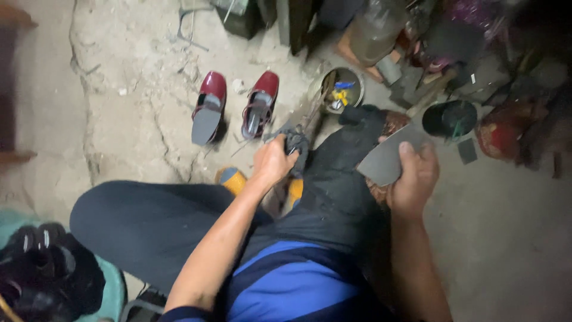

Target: Applying adhesive and trimming a new rubber heel tip on a high-heeled shoe.

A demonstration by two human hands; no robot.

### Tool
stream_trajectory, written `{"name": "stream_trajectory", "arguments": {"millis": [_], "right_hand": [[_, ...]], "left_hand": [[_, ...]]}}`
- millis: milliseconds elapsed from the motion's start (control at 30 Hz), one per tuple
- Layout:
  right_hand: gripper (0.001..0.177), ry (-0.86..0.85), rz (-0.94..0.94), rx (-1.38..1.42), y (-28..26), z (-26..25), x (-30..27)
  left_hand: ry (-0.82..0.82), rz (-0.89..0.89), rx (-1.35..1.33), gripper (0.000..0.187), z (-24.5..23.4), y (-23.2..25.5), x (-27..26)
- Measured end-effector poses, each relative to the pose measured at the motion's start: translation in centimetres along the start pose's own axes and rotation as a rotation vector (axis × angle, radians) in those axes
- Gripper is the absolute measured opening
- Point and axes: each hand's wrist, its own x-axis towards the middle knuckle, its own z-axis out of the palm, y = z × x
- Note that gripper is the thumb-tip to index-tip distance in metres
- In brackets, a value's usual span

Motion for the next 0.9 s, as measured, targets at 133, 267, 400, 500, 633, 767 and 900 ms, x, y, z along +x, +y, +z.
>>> {"name": "stream_trajectory", "arguments": {"millis": [133, 267, 400, 500, 633, 767, 900], "right_hand": [[0.008, -0.041, -0.037, -0.08, 0.1, -0.1, 0.9], [0.014, -0.012, -0.107, -0.293, -1.2, 0.9, -0.1], [0.02, -0.022, -0.109, -0.487, -0.7, 0.0, 0.9], [0.028, -0.033, -0.112, -0.649, -0.1, -0.9, 1.8], [0.029, -0.031, -0.047, -0.622, 0.3, -1.5, 2.6], [0.039, -0.018, -0.078, -0.746, 0.4, -1.4, 2.8], [0.035, -0.041, -0.08, -0.686, 1.0, -2.5, 2.8]], "left_hand": [[0.069, 0.124, 0.049, 0.045, 4.0, 2.4, 6.8], [0.141, 0.209, 0.018, 0.04, 4.9, 6.3, 8.3], [0.209, 0.36, -0.028, 0.046, 2.7, 7.7, 5.9], [0.38, 0.404, -0.049, 0.034, 3.7, 4.2, 6.6], [0.589, 0.22, 0.088, 0.038, 3.1, -2.5, 8.8], [0.477, 0.064, 0.147, 0.056, 1.6, -4.7, 10.4], [0.319, -0.024, 0.224, 0.078, 0.7, -4.8, 12.2]]}}
